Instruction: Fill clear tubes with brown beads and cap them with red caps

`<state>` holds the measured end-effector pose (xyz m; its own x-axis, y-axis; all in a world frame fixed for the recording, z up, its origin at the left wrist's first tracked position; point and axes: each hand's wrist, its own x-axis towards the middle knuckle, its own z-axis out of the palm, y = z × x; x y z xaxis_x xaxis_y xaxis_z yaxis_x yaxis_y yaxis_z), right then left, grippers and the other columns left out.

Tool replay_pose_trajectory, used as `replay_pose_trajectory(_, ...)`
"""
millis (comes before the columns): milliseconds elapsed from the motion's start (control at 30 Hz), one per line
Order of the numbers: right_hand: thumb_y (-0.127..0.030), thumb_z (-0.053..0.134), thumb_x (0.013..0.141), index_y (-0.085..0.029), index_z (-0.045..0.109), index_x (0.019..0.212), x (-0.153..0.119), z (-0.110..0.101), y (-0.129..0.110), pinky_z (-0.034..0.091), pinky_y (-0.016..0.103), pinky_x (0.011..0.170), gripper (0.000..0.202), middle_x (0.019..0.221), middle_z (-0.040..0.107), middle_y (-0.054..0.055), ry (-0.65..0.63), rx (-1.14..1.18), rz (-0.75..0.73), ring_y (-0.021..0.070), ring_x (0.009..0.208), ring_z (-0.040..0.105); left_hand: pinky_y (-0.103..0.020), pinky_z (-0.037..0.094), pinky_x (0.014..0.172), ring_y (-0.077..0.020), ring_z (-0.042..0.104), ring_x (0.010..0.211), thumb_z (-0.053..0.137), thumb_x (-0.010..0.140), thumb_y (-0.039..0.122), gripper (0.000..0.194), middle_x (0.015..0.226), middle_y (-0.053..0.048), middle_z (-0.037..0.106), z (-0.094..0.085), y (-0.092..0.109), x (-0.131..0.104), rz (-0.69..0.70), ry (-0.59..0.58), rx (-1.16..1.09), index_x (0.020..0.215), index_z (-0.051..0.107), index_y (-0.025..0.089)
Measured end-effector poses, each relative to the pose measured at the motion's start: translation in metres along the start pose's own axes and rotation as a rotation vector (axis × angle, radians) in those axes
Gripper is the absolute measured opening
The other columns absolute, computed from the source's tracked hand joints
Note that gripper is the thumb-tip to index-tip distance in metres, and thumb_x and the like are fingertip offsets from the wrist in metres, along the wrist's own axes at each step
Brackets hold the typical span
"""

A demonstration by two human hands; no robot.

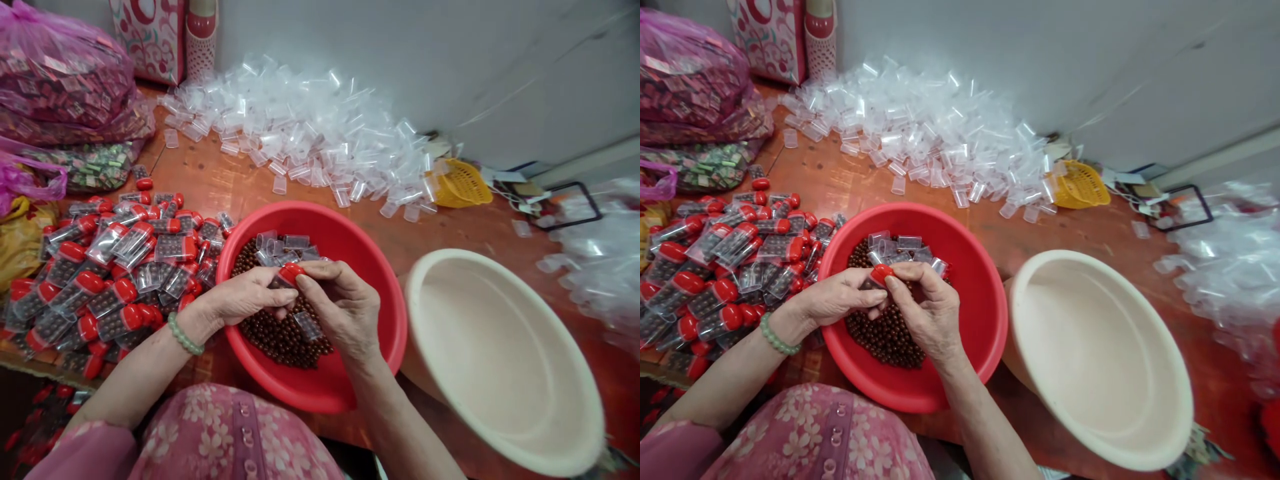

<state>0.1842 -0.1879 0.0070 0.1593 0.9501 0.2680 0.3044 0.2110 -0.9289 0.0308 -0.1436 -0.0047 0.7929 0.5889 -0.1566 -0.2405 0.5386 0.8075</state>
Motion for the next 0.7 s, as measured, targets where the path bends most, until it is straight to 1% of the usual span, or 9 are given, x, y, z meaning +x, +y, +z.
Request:
replay_pose_trajectory(67, -0.023, 0.072, 0.080, -0.024, 0.070, 0.090, 0.001, -0.005, 0.001, 0.057, 0.032, 0.075, 0.010, 0.086, 0.072, 0.002, -0.051, -0.034, -0.007, 0.0165, 0.079, 0.068, -0.023, 0.038, 0.059, -0.0079, 0.047, 0.059, 0.075, 0.072, 0.040, 0.034, 0.068, 0.003, 0.053, 0.001, 0.000, 0.001, 0.010, 0.023, 0.080, 0.085, 0.058, 0.014)
replay_pose_trajectory(133, -0.022, 0.071, 0.081, -0.025, 0.071, 0.091, 0.003, -0.010, 0.002, 0.056, 0.031, 0.074, 0.010, 0.085, 0.072, 0.001, -0.111, -0.042, -0.019, 0.0157, 0.078, 0.068, -0.024, 0.038, 0.059, -0.0082, 0.047, 0.060, 0.072, 0.074, 0.037, 0.031, 0.068, 0.003, 0.053, 0.001, -0.001, 0.002, -0.004, 0.008, 0.129, 0.090, 0.058, 0.014)
replay_pose_trajectory(233, -0.020, 0.070, 0.082, -0.025, 0.071, 0.087, 0.007, -0.015, 0.000, 0.054, 0.028, 0.069, 0.008, 0.081, 0.072, 0.000, -0.192, -0.024, -0.027, 0.0144, 0.075, 0.066, -0.023, 0.036, 0.057, -0.0082, 0.044, 0.058, 0.070, 0.075, 0.036, 0.028, 0.063, 0.004, 0.050, 0.000, -0.002, 0.003, -0.032, -0.037, 0.144, 0.085, 0.057, 0.014)
replay_pose_trajectory(333, -0.021, 0.070, 0.082, -0.024, 0.071, 0.085, 0.010, -0.016, -0.002, 0.054, 0.030, 0.068, 0.005, 0.080, 0.071, 0.001, -0.241, -0.033, -0.028, 0.0153, 0.074, 0.065, -0.023, 0.034, 0.055, -0.0075, 0.042, 0.056, 0.073, 0.072, 0.041, 0.033, 0.059, 0.005, 0.048, -0.001, -0.003, 0.004, -0.052, -0.051, 0.108, 0.077, 0.054, 0.014)
replay_pose_trajectory(467, -0.025, 0.067, 0.085, -0.023, 0.068, 0.087, 0.011, -0.015, -0.004, 0.054, 0.030, 0.068, 0.003, 0.082, 0.070, 0.002, -0.234, -0.114, -0.055, 0.0157, 0.074, 0.065, -0.024, 0.036, 0.056, -0.0066, 0.044, 0.055, 0.082, 0.060, 0.048, 0.045, 0.060, 0.004, 0.049, -0.002, -0.001, 0.006, -0.090, -0.036, -0.034, 0.068, 0.055, 0.013)
replay_pose_trajectory(533, -0.027, 0.062, 0.088, -0.023, 0.067, 0.092, 0.010, -0.014, -0.005, 0.055, 0.031, 0.071, 0.007, 0.085, 0.070, 0.002, -0.244, -0.205, -0.109, 0.0161, 0.077, 0.066, -0.024, 0.037, 0.056, -0.0066, 0.046, 0.054, 0.086, 0.056, 0.047, 0.047, 0.060, 0.003, 0.052, -0.002, 0.001, 0.006, -0.116, -0.019, -0.092, 0.067, 0.057, 0.012)
replay_pose_trajectory(567, -0.031, 0.062, 0.088, -0.023, 0.065, 0.097, 0.009, -0.013, -0.006, 0.055, 0.033, 0.074, 0.012, 0.089, 0.070, 0.004, -0.257, -0.264, -0.155, 0.0177, 0.080, 0.066, -0.023, 0.037, 0.055, -0.0065, 0.047, 0.054, 0.087, 0.055, 0.046, 0.047, 0.059, 0.003, 0.053, -0.002, 0.002, 0.006, -0.127, -0.008, -0.123, 0.066, 0.057, 0.012)
replay_pose_trajectory(600, -0.037, 0.064, 0.087, -0.023, 0.063, 0.104, 0.007, -0.012, -0.006, 0.055, 0.036, 0.077, 0.022, 0.096, 0.070, 0.006, -0.274, -0.331, -0.204, 0.0206, 0.086, 0.067, -0.022, 0.038, 0.055, -0.0062, 0.048, 0.054, 0.088, 0.054, 0.045, 0.047, 0.059, 0.003, 0.053, -0.003, 0.002, 0.006, -0.138, 0.001, -0.156, 0.066, 0.058, 0.011)
replay_pose_trajectory(700, -0.057, 0.075, 0.070, -0.019, 0.050, 0.126, 0.001, -0.006, -0.004, 0.054, 0.046, 0.085, 0.072, 0.113, 0.065, 0.015, -0.298, -0.524, -0.354, 0.0314, 0.101, 0.064, -0.022, 0.042, 0.057, -0.0079, 0.055, 0.055, 0.089, 0.055, 0.042, 0.046, 0.061, 0.000, 0.058, -0.005, 0.003, 0.006, -0.175, -0.006, -0.234, 0.067, 0.059, 0.009)
